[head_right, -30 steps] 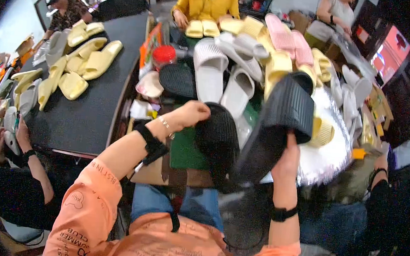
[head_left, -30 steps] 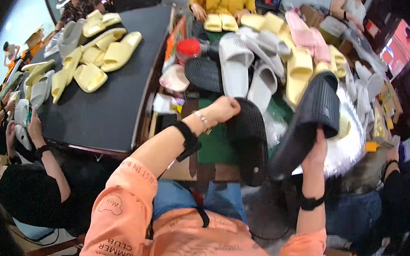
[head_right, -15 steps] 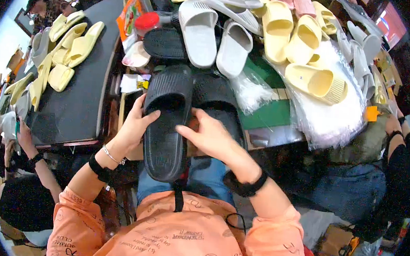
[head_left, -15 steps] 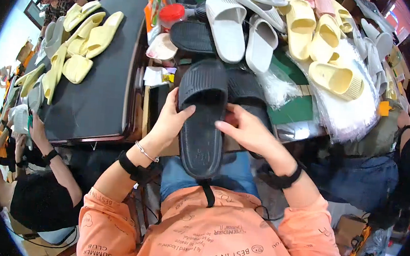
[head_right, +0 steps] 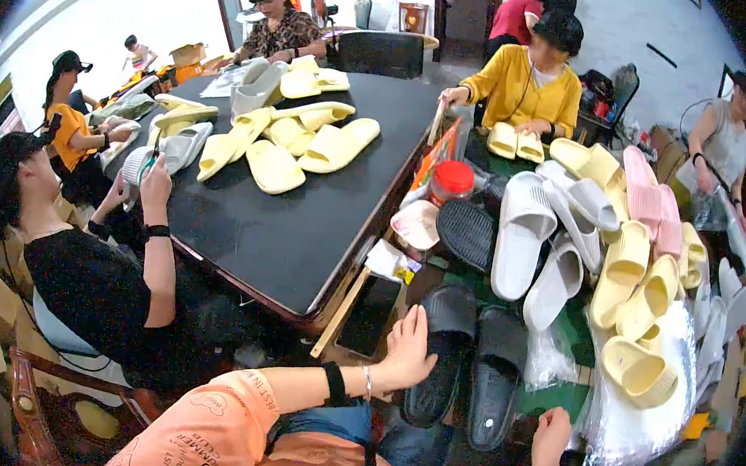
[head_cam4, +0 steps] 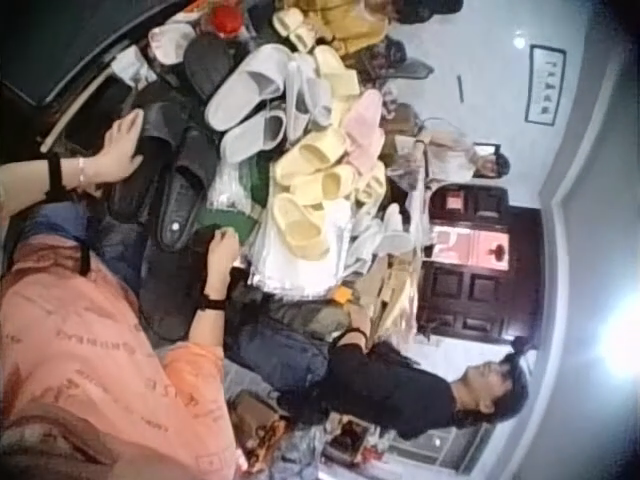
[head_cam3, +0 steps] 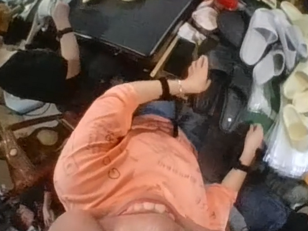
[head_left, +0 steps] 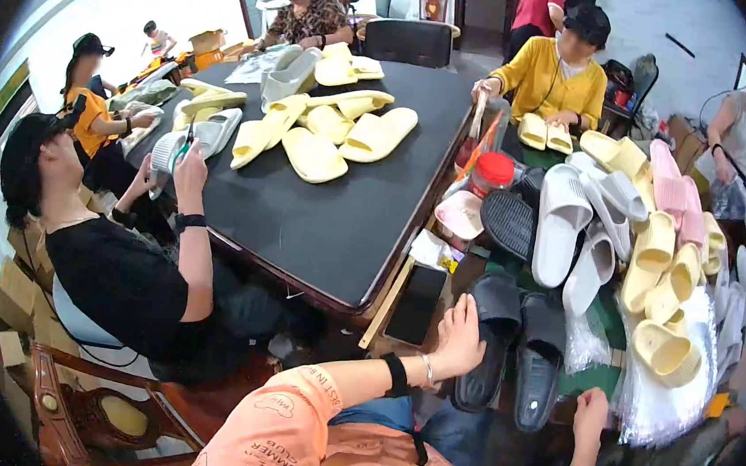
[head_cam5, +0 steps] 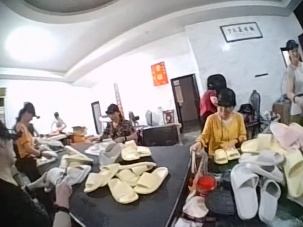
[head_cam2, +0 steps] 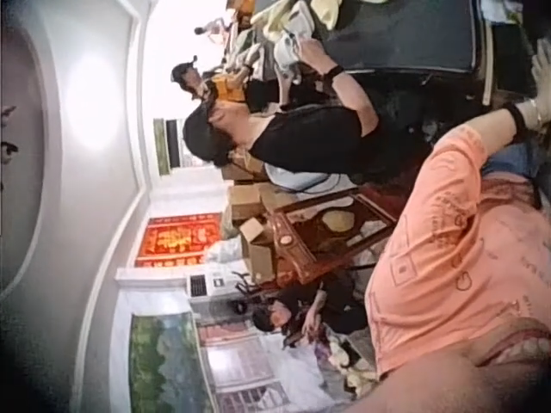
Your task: Trimming and sorting molded sandals and slides in a manufacturing environment.
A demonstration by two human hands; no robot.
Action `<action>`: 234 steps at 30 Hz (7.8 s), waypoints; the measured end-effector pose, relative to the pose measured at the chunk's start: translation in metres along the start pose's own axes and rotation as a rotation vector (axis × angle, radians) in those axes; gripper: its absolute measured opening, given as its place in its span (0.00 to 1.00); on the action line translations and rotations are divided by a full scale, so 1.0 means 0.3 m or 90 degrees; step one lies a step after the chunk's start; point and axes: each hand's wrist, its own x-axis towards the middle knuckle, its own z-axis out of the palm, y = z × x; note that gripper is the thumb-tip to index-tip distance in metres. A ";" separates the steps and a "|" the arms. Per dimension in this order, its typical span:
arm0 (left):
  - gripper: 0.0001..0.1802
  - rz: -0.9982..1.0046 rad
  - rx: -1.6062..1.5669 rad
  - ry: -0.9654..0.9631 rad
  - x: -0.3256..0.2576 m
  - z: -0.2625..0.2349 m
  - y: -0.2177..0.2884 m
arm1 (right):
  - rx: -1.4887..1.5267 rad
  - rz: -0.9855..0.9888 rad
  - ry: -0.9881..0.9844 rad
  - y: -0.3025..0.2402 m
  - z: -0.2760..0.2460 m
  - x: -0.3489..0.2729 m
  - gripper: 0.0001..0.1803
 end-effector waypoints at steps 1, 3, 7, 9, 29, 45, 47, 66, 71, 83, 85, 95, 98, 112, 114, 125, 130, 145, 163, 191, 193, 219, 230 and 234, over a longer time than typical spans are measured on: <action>0.46 0.059 0.026 0.012 -0.010 -0.028 0.021 | -0.023 0.003 0.004 -0.003 0.006 0.011 0.07; 0.44 0.180 0.028 0.023 -0.035 -0.071 0.071 | -0.031 -0.027 -0.005 -0.023 -0.009 0.022 0.07; 0.35 0.459 -0.041 -0.043 -0.036 -0.033 0.124 | 0.151 0.019 -0.089 -0.211 -0.178 0.005 0.06; 0.33 0.455 -0.088 -0.157 -0.052 -0.014 0.174 | 0.453 0.050 -0.153 -0.290 -0.238 -0.016 0.10; 0.07 0.626 -0.429 -0.284 -0.113 0.111 0.367 | 0.469 0.203 -0.178 -0.102 0.056 0.256 0.15; 0.14 0.253 -0.634 -0.769 -0.083 -0.256 0.358 | 0.150 0.037 0.040 -0.143 0.010 0.226 0.16; 0.16 0.173 -0.494 -0.660 -0.017 -0.207 0.253 | 0.037 -0.016 0.207 -0.300 -0.066 0.165 0.12; 0.14 0.266 -0.127 0.041 0.378 -0.146 -0.017 | 0.898 0.397 -0.649 -0.573 0.060 -0.065 0.11; 0.19 0.258 0.229 -0.118 0.507 0.034 -0.122 | 0.960 0.429 -0.601 -0.658 0.147 0.053 0.09; 0.16 -0.153 -0.007 -0.182 0.459 0.083 0.028 | 0.952 0.485 -0.469 -0.742 0.355 0.221 0.09; 0.16 -0.162 -0.003 -0.176 0.462 0.090 0.001 | 0.909 0.392 -0.519 -0.753 0.273 0.189 0.06; 0.08 -0.136 -0.639 0.018 0.462 0.077 0.083 | 0.413 0.004 -0.347 -0.434 -0.176 -0.102 0.06; 0.09 0.223 -0.363 0.053 0.432 0.151 0.054 | 0.192 -0.031 -0.285 -0.469 -0.238 -0.118 0.05; 0.16 0.411 0.070 -0.110 0.420 0.127 0.115 | 0.036 -0.365 -0.054 -0.485 -0.023 0.020 0.06; 0.18 0.366 0.054 -0.152 0.395 0.112 0.143 | 0.005 -0.386 -0.051 -0.461 0.001 0.039 0.10; 0.15 0.140 0.003 -0.267 0.388 0.131 0.161 | -0.056 -0.379 -0.201 -0.455 0.085 0.143 0.05; 0.11 0.117 -0.083 -0.228 0.388 0.129 0.166 | -0.044 -0.391 -0.177 -0.433 0.096 0.160 0.05; 0.08 0.031 -0.568 -0.082 0.370 0.172 0.120 | 0.318 -0.221 0.110 -0.516 0.181 0.394 0.06; 0.14 0.021 -0.649 0.030 0.377 0.198 0.083 | 0.628 -0.044 -0.152 -0.555 0.292 0.433 0.05; 0.12 -0.043 -0.606 0.000 0.363 0.177 0.058 | 0.478 -0.088 0.066 -0.574 0.284 0.390 0.09; 0.11 -0.058 -0.611 -0.003 0.364 0.172 0.067 | 0.474 -0.085 0.051 -0.593 0.267 0.391 0.09; 0.07 -0.016 -0.682 0.031 0.373 0.166 0.090 | 0.398 -0.088 0.037 -0.572 0.291 0.425 0.10; 0.09 -0.021 -0.633 0.046 0.359 0.181 0.055 | 0.390 -0.119 0.020 -0.639 0.235 0.379 0.08; 0.09 -0.006 -0.631 0.060 0.338 0.171 0.059 | 0.420 -0.108 0.032 -0.621 0.262 0.370 0.07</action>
